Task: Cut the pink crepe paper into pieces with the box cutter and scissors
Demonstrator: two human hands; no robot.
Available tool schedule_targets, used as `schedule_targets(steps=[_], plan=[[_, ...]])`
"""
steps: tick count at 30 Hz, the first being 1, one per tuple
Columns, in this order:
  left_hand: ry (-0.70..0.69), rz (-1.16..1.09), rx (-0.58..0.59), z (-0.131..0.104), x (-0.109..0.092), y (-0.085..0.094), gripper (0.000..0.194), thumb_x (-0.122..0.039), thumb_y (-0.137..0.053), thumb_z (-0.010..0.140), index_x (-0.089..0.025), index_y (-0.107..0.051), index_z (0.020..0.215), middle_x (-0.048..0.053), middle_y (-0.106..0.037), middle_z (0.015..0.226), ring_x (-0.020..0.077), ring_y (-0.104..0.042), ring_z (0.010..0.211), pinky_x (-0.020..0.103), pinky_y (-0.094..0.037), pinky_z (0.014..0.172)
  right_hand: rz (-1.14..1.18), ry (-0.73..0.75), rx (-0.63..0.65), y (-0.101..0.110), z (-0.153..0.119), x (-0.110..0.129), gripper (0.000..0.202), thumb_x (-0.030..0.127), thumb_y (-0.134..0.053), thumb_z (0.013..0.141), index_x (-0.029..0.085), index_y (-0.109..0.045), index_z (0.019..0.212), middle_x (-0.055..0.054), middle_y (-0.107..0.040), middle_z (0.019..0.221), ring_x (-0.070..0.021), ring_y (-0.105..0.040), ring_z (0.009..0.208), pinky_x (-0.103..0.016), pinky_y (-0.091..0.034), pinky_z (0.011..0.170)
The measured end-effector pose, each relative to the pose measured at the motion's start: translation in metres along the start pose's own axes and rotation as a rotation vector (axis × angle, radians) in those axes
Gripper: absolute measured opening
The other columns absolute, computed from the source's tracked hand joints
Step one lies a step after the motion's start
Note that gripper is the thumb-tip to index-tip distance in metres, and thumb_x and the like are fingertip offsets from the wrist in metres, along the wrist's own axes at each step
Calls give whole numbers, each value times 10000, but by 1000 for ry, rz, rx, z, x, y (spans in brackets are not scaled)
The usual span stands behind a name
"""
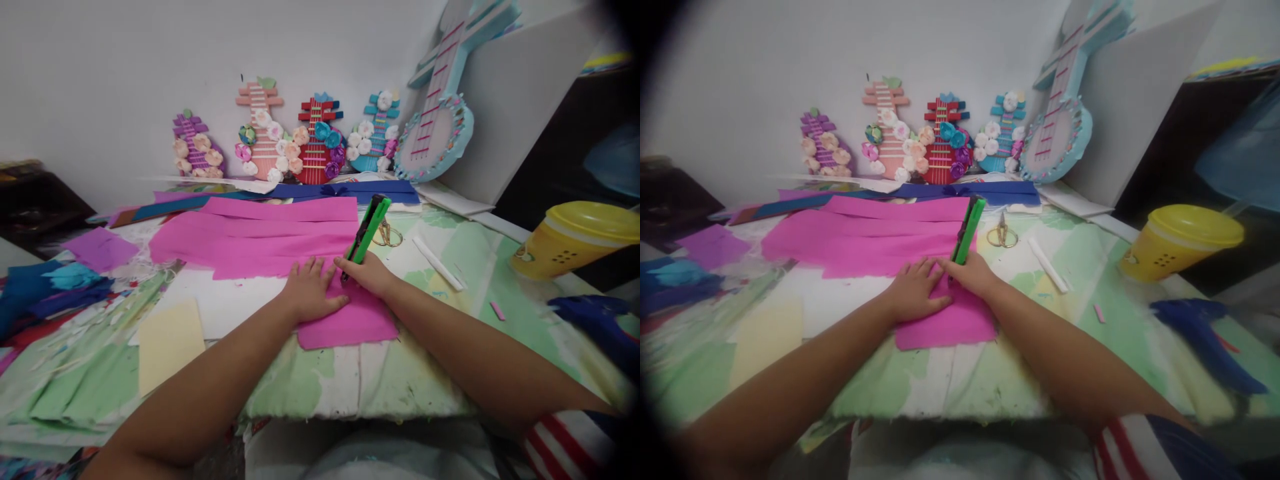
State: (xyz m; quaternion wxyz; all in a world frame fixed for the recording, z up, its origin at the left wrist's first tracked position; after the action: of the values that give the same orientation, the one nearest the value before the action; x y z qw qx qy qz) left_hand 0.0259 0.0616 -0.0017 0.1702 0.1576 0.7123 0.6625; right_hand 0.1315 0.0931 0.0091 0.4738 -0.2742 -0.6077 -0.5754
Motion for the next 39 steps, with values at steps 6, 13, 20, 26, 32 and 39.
schedule_targets(steps=[6,13,20,26,32,39], plan=[[2,2,22,0,1,-2,848,-742,-148,691,-211,-129,1351,123,-130,1410,321,-81,1273,513,-93,971,-12,8,-51,4,0,0,414,574,-481,669,165,-513,618,11,-534,512,-90,-455,453,-212,-363,464],[-13,-17,16,-1,0,-1,856,-741,-152,689,-193,-157,1346,142,-153,1401,323,-88,1272,517,-85,976,-130,82,-7,-1,0,11,441,591,-467,665,164,-472,556,15,-485,504,-102,-456,498,-219,-343,478],[-7,-26,-12,-3,0,1,883,-737,-199,680,-143,-200,1335,159,-185,1390,333,-107,1266,506,-89,985,-219,78,-35,-4,-2,14,374,520,-469,679,166,-492,562,11,-523,523,-110,-472,511,-219,-323,473],[0,-38,-20,-1,0,0,877,-745,-234,659,-171,-231,1323,142,-174,1397,333,-103,1267,508,-85,985,-245,119,17,-8,-2,13,350,496,-456,692,173,-459,556,13,-523,522,-112,-485,502,-217,-320,459],[-9,-56,-1,-1,0,0,887,-748,-245,662,-180,-171,1338,138,-164,1399,347,-91,1264,534,-84,972,-262,71,62,-11,2,14,301,446,-469,701,166,-525,607,4,-570,565,-111,-502,516,-210,-333,463],[-32,-38,-10,-1,-1,1,887,-747,-229,666,-158,-213,1328,160,-212,1379,359,-129,1253,535,-115,967,-306,8,37,-11,7,13,401,537,-434,710,171,-593,673,-16,-596,596,-118,-507,531,-204,-323,457]])
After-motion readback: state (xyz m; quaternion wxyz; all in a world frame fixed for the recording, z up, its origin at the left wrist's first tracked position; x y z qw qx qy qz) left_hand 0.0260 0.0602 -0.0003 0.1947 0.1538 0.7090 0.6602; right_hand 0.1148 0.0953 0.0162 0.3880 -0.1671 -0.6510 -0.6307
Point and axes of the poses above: each hand's wrist, its own z-axis towards the middle knuckle, its own y-axis out of the back of the hand, x = y × z, the point moved 7 cm from there along z, towards the middle knuckle
